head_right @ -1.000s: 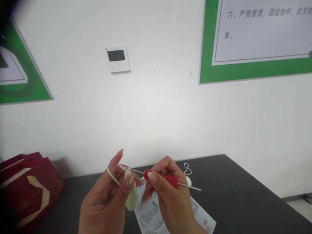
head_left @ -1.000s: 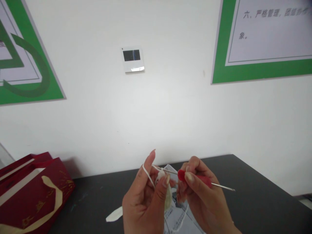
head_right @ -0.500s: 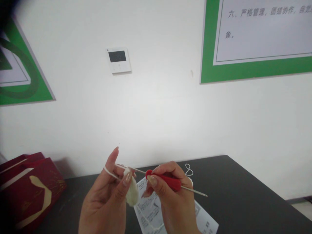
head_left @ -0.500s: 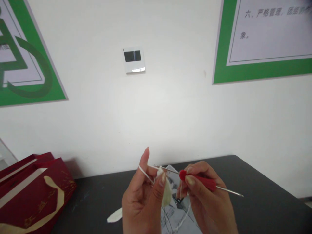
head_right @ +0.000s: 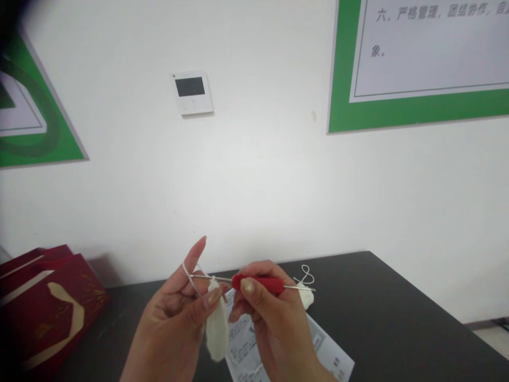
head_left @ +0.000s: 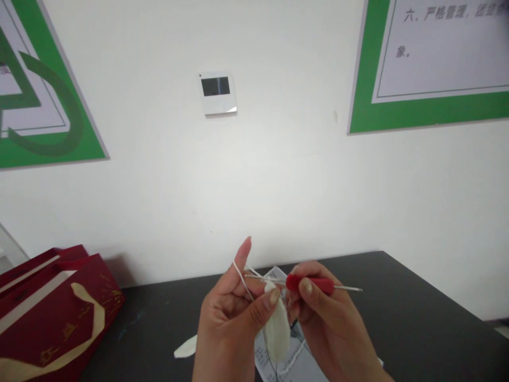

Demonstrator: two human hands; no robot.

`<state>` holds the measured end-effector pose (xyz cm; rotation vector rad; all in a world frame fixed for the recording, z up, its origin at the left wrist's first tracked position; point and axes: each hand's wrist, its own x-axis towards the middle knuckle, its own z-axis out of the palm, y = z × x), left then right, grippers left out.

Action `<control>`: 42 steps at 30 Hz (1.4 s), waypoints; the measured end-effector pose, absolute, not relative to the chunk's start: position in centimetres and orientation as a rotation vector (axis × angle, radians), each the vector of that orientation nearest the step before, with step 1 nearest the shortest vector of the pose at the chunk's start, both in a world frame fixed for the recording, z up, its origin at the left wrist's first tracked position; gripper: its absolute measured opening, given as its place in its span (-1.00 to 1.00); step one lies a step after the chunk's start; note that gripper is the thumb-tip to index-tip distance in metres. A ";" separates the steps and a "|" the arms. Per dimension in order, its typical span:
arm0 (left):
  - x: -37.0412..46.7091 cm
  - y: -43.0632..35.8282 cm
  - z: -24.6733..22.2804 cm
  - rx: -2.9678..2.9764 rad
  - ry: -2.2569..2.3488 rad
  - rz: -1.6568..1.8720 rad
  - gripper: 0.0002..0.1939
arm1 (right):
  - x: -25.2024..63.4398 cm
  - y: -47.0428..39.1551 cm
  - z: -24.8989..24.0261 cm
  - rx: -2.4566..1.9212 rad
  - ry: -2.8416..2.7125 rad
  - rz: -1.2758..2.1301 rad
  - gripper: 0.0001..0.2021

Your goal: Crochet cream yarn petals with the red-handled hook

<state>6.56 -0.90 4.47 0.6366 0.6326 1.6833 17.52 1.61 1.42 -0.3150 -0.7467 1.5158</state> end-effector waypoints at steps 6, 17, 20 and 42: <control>6.6 -1.2 4.5 0.723 0.691 1.696 -0.44 | 17.9 1.7 2.0 -0.300 -0.678 1.634 -0.85; 5.6 -1.2 4.0 0.850 0.800 1.651 -0.41 | 17.9 1.4 2.2 -0.279 -0.607 1.735 -0.84; 5.4 -1.0 3.8 0.866 0.746 1.615 -0.41 | 17.9 1.6 2.0 -0.277 -0.591 1.762 -0.85; 5.4 -1.0 3.9 0.912 0.746 1.619 -0.53 | 18.3 2.9 1.4 -0.276 -0.551 1.907 -0.86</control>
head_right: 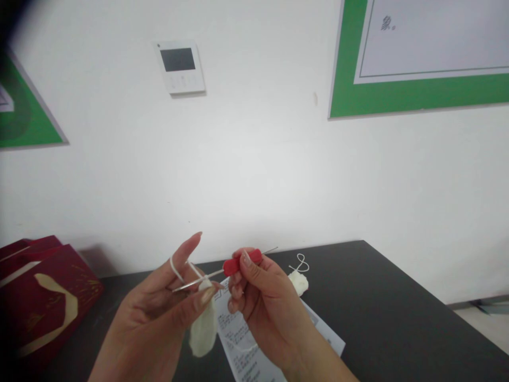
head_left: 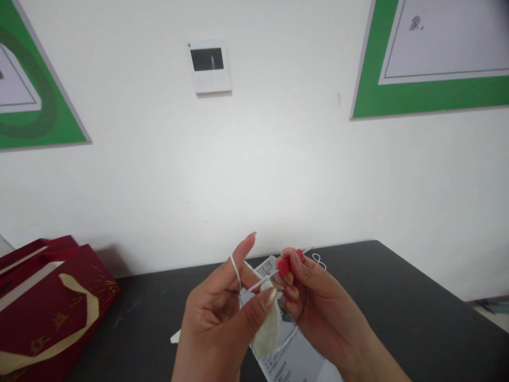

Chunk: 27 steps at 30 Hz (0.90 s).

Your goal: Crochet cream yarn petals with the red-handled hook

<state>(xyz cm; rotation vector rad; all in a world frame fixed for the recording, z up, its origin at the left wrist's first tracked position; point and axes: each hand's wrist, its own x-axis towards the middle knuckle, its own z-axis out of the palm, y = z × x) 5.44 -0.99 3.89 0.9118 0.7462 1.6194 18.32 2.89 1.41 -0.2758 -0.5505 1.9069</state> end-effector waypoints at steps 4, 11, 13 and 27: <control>5.6 -1.1 3.9 0.940 0.753 1.578 -0.55 | 18.4 3.0 1.5 -0.283 -0.550 1.879 -0.83; 5.8 -1.8 4.5 0.818 0.861 1.521 -0.48 | 18.4 2.8 1.7 -0.280 -0.627 1.731 -0.81; 5.8 -1.8 4.6 0.801 0.879 1.496 -0.46 | 18.3 2.7 1.7 -0.275 -0.598 1.759 -0.82; 7.0 -2.0 4.8 0.715 0.871 1.689 -0.47 | 17.8 1.1 1.6 -0.211 -0.295 1.871 -0.85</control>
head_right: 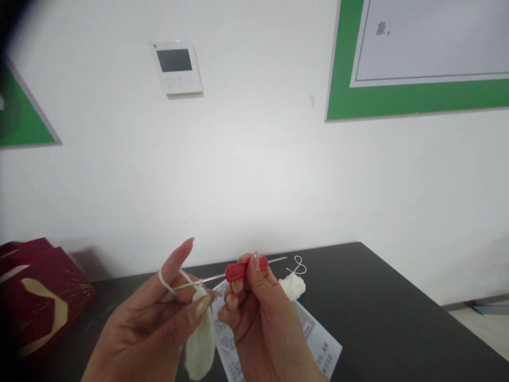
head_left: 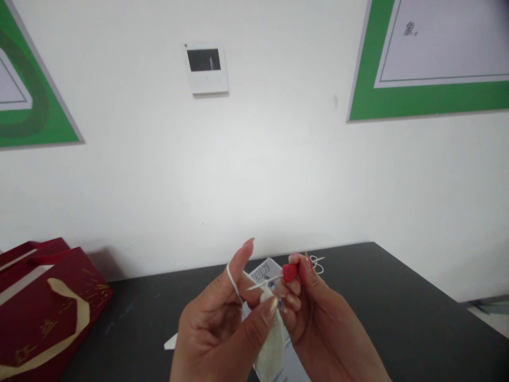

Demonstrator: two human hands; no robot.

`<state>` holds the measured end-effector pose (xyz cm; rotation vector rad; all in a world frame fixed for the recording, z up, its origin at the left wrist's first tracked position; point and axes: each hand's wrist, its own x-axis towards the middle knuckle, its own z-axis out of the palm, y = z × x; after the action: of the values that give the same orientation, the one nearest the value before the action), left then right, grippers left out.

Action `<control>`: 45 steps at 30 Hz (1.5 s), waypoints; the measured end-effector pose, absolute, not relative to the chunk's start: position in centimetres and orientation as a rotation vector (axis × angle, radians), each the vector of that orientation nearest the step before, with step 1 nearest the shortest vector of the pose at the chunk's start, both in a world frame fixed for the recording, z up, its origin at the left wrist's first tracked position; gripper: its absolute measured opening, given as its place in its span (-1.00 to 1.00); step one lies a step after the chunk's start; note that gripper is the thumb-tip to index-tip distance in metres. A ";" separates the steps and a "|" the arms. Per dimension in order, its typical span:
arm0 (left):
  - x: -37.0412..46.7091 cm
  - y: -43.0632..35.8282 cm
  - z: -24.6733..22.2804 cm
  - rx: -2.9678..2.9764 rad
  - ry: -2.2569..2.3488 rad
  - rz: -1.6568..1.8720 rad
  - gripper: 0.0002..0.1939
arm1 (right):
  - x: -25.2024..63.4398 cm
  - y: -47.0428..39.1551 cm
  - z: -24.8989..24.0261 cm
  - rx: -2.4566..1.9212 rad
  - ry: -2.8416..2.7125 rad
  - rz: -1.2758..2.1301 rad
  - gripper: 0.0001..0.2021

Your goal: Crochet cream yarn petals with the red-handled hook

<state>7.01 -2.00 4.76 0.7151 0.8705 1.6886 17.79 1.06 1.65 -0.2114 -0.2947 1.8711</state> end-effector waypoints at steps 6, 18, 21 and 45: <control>6.7 -2.1 4.8 0.689 0.824 1.623 -0.47 | 18.1 0.5 1.5 -0.175 -0.310 1.875 -0.85; 7.0 -2.1 4.9 0.712 0.860 1.668 -0.43 | 17.8 0.6 2.0 -0.223 -0.387 1.778 -0.87; 7.0 -2.2 5.0 0.683 0.843 1.657 -0.44 | 17.7 0.8 2.2 -0.265 -0.410 1.773 -0.83; 6.8 -2.1 4.8 0.689 0.795 1.595 -0.47 | 18.1 0.3 2.0 -0.263 -0.545 1.716 -0.94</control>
<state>6.75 -2.13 4.81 0.6889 0.7945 1.5950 18.08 0.32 2.05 -0.2631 -0.5447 1.7157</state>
